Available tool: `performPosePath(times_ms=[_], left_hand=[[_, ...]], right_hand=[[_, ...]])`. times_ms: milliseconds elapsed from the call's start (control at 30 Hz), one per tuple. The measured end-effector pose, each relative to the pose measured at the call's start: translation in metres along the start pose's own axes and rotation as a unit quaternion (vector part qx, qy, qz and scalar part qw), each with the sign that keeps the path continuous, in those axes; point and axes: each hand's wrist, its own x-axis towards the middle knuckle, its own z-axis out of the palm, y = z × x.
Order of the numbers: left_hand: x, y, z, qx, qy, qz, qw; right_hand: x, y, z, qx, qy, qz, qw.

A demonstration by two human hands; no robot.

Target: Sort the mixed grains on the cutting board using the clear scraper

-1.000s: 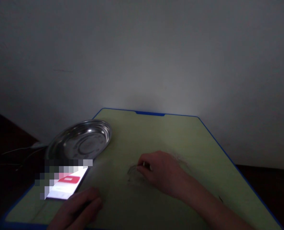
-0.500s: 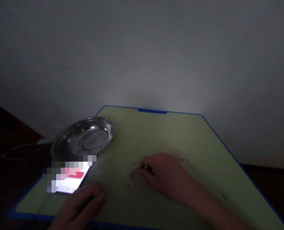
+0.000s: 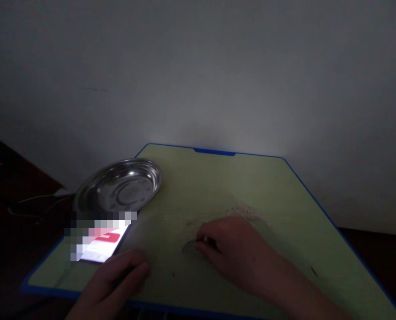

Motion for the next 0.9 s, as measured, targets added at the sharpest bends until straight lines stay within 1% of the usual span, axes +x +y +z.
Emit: performPosePath(times_ms=[67, 133, 233, 267, 333, 433, 500, 567, 733, 900], left_hand=[[0.001, 0.000, -0.001, 0.004, -0.001, 0.006, 1.000], [0.002, -0.001, -0.001, 0.005, -0.008, 0.016, 1.000], [0.003, -0.004, -0.002, 0.011, -0.013, 0.022, 1.000], [0.003, -0.005, -0.002, 0.014, -0.013, 0.025, 1.000], [0.004, -0.006, -0.003, 0.020, -0.031, 0.037, 0.999], [0.005, -0.007, -0.004, 0.026, -0.030, 0.048, 0.998], [0.005, -0.007, -0.005, 0.028, -0.031, 0.048, 0.998], [0.004, -0.006, -0.005, 0.034, -0.038, 0.041, 0.998], [0.004, -0.002, -0.006, 0.027, -0.061, 0.026, 0.997], [0.005, 0.002, -0.007, 0.023, -0.061, 0.025, 0.998]], right_hand=[[-0.008, -0.002, 0.004, 0.022, 0.000, 0.005, 1.000], [-0.014, -0.004, 0.011, 0.039, -0.013, 0.007, 0.999], [-0.016, -0.005, 0.021, 0.043, -0.028, 0.015, 0.999], [-0.015, -0.003, 0.023, 0.042, -0.026, 0.019, 0.999], [-0.010, 0.001, 0.024, 0.034, -0.010, 0.029, 0.999], [-0.005, 0.006, 0.020, 0.017, 0.018, 0.041, 0.999], [-0.003, 0.006, 0.018, 0.023, 0.016, 0.032, 0.999], [-0.003, 0.001, 0.017, 0.039, 0.002, 0.012, 0.999], [0.002, -0.011, 0.021, 0.053, -0.021, -0.018, 0.998], [0.010, -0.010, 0.023, 0.047, -0.030, -0.037, 0.998]])
